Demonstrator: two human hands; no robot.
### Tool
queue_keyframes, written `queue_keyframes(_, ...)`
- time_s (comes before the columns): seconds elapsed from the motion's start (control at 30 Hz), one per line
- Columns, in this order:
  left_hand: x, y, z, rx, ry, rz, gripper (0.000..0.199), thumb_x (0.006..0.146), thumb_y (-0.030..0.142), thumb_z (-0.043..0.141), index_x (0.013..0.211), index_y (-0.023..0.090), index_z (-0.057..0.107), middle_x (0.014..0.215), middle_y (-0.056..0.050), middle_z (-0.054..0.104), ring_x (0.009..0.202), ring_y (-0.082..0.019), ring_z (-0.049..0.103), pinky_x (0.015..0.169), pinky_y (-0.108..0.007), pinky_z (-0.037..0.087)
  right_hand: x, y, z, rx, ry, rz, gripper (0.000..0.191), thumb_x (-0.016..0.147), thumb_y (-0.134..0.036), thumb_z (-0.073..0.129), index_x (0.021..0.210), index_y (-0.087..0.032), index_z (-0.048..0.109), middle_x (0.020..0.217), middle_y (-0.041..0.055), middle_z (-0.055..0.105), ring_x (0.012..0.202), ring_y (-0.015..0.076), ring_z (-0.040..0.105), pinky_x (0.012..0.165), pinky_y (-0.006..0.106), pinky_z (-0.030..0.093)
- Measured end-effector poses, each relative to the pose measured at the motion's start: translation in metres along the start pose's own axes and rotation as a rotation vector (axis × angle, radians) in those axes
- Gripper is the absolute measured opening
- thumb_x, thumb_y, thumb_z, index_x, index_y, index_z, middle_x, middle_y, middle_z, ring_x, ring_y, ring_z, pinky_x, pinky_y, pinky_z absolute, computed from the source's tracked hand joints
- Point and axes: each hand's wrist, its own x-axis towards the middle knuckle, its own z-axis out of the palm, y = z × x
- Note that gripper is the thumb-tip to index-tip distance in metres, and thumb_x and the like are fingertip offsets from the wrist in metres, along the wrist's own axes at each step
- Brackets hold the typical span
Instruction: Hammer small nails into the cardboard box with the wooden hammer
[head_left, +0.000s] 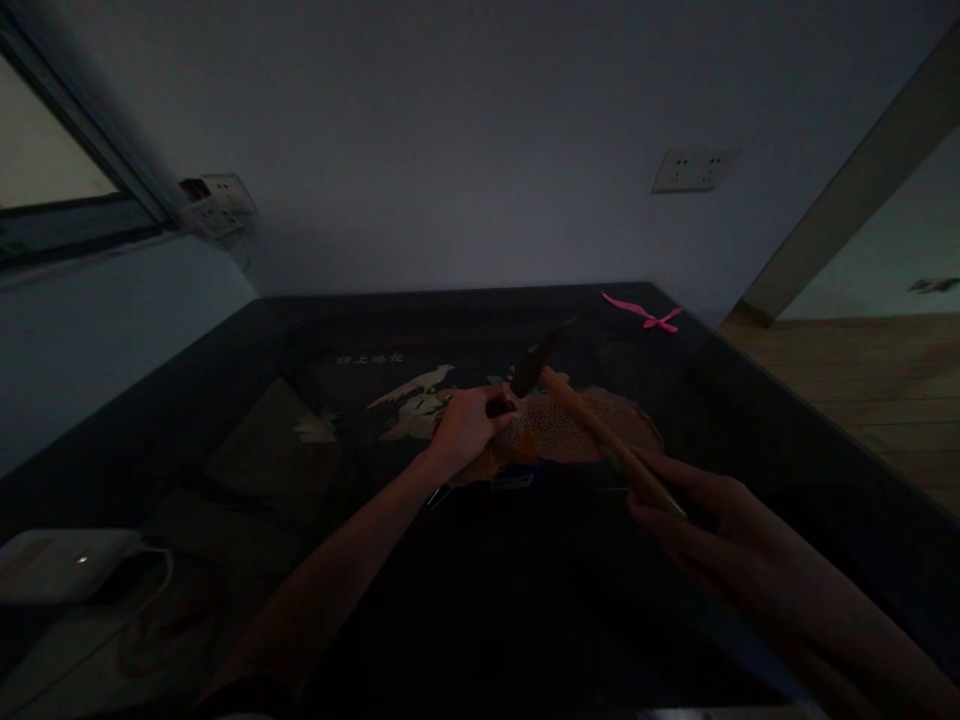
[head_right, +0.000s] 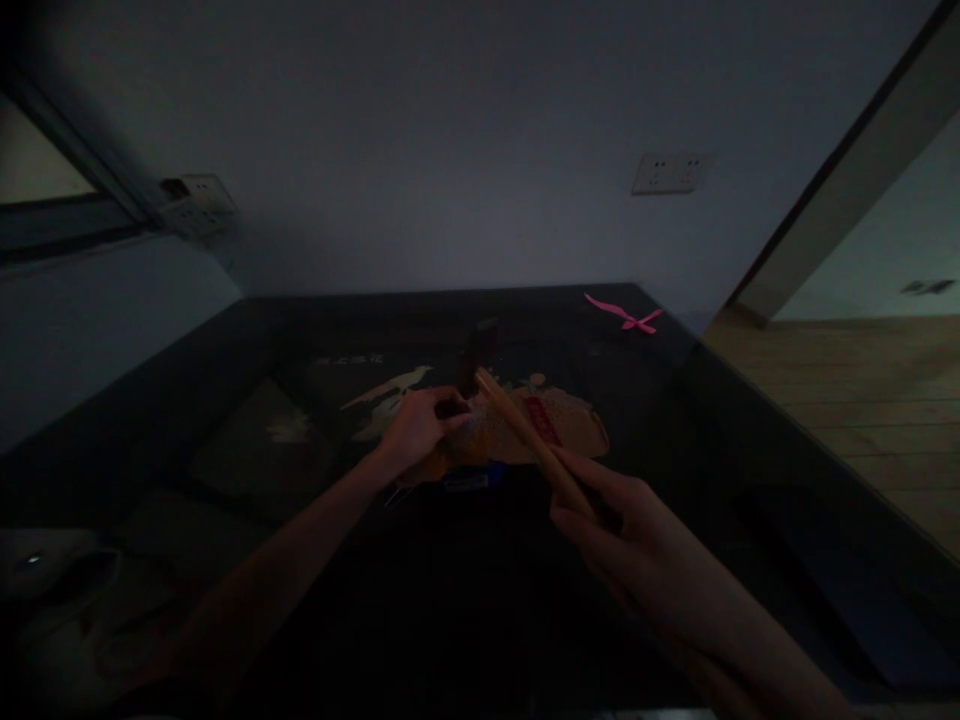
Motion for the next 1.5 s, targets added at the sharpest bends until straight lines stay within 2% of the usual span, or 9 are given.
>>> queue_keyframes(0.1, 0.0, 0.0014, -0.0015, 0.051, -0.013, -0.029, 0.007, 0.076, 0.02, 0.064, 0.082, 0.02, 0.068, 0.08, -0.002, 0.071, 0.074, -0.019, 0.066, 0.073, -0.03, 0.049, 0.0024, -0.0001, 0.0026, -0.025, 0.0, -0.036, 0.048, 0.079, -0.039, 0.064, 0.124, -0.024, 0.062, 0.083, 0.0034, 0.069, 0.074, 0.0215, 0.064, 0.064, 0.03, 0.055)
queue_keyframes(0.3, -0.0006, 0.0023, -0.0013, 0.032, 0.004, 0.026, 0.007, 0.076, 0.018, 0.064, 0.08, 0.021, 0.068, 0.081, -0.001, 0.071, 0.076, -0.017, 0.066, 0.074, -0.028, 0.048, 0.0008, 0.0006, -0.0001, -0.024, 0.011, -0.006, 0.056, 0.081, -0.04, 0.062, 0.134, -0.023, 0.053, 0.082, 0.0034, 0.069, 0.065, 0.0166, 0.061, 0.053, 0.024, 0.052)
queue_keyframes(0.47, -0.0001, 0.0021, -0.001, 0.068, -0.011, -0.016, 0.01, 0.075, 0.019, 0.064, 0.084, 0.021, 0.069, 0.079, -0.001, 0.071, 0.072, -0.018, 0.065, 0.07, -0.029, 0.048, 0.0028, -0.0016, 0.001, -0.034, -0.007, -0.021, 0.049, 0.08, -0.04, 0.063, 0.125, -0.021, 0.062, 0.083, 0.0047, 0.068, 0.084, 0.023, 0.064, 0.071, 0.03, 0.054)
queue_keyframes(0.67, 0.0002, 0.0005, 0.0005, 0.035, -0.006, -0.009, 0.004, 0.076, 0.02, 0.064, 0.079, 0.021, 0.067, 0.081, -0.001, 0.071, 0.076, -0.018, 0.066, 0.072, -0.029, 0.048, 0.0, -0.0013, -0.0004, -0.02, 0.007, 0.003, 0.053, 0.081, -0.039, 0.062, 0.131, -0.022, 0.056, 0.064, 0.0002, 0.061, 0.051, 0.0131, 0.053, 0.038, 0.019, 0.042)
queue_keyframes(0.9, 0.0017, -0.0009, 0.0003, 0.059, -0.009, -0.023, 0.007, 0.074, 0.017, 0.065, 0.08, 0.021, 0.068, 0.082, -0.003, 0.072, 0.076, -0.02, 0.067, 0.071, -0.031, 0.049, 0.0051, 0.0018, 0.0017, -0.04, -0.012, -0.024, 0.049, 0.081, -0.038, 0.061, 0.127, -0.021, 0.06, 0.086, 0.0053, 0.069, 0.075, 0.0201, 0.063, 0.061, 0.026, 0.053)
queue_keyframes(1.07, 0.0014, -0.003, 0.0011, 0.013, -0.007, 0.007, 0.008, 0.075, 0.017, 0.066, 0.081, 0.021, 0.068, 0.084, -0.002, 0.072, 0.078, -0.019, 0.067, 0.075, -0.03, 0.05, 0.0018, 0.0019, -0.0013, -0.077, -0.004, -0.013, 0.055, 0.083, -0.042, 0.059, 0.134, -0.021, 0.053, 0.07, 0.0015, 0.064, 0.054, 0.0137, 0.054, 0.043, 0.021, 0.044)
queue_keyframes(1.27, 0.0005, 0.0003, -0.0013, 0.077, -0.026, -0.019, 0.009, 0.076, 0.02, 0.066, 0.083, 0.02, 0.07, 0.084, -0.003, 0.072, 0.078, -0.02, 0.066, 0.076, -0.031, 0.05, 0.0062, -0.0029, 0.0027, -0.082, 0.015, -0.046, 0.044, 0.079, -0.036, 0.062, 0.12, -0.021, 0.065, 0.075, 0.0032, 0.067, 0.065, 0.0177, 0.061, 0.055, 0.025, 0.051)
queue_keyframes(1.4, 0.0003, 0.0016, -0.0009, 0.045, -0.016, -0.023, 0.009, 0.075, 0.017, 0.066, 0.083, 0.02, 0.069, 0.089, -0.003, 0.072, 0.082, -0.019, 0.066, 0.08, -0.03, 0.049, 0.0032, -0.0047, 0.0005, -0.06, -0.002, 0.002, 0.052, 0.08, -0.038, 0.06, 0.13, -0.021, 0.057, 0.067, 0.0011, 0.064, 0.048, 0.0119, 0.051, 0.04, 0.02, 0.041)
queue_keyframes(1.5, 0.0005, 0.0027, -0.0011, 0.054, -0.027, -0.038, 0.009, 0.076, 0.018, 0.066, 0.084, 0.019, 0.07, 0.089, -0.003, 0.073, 0.082, -0.018, 0.067, 0.078, -0.029, 0.049, 0.0037, -0.0074, 0.0001, -0.101, -0.029, 0.038, 0.054, 0.081, -0.038, 0.057, 0.132, -0.019, 0.055, 0.072, 0.0025, 0.065, 0.049, 0.0119, 0.051, 0.039, 0.02, 0.04)
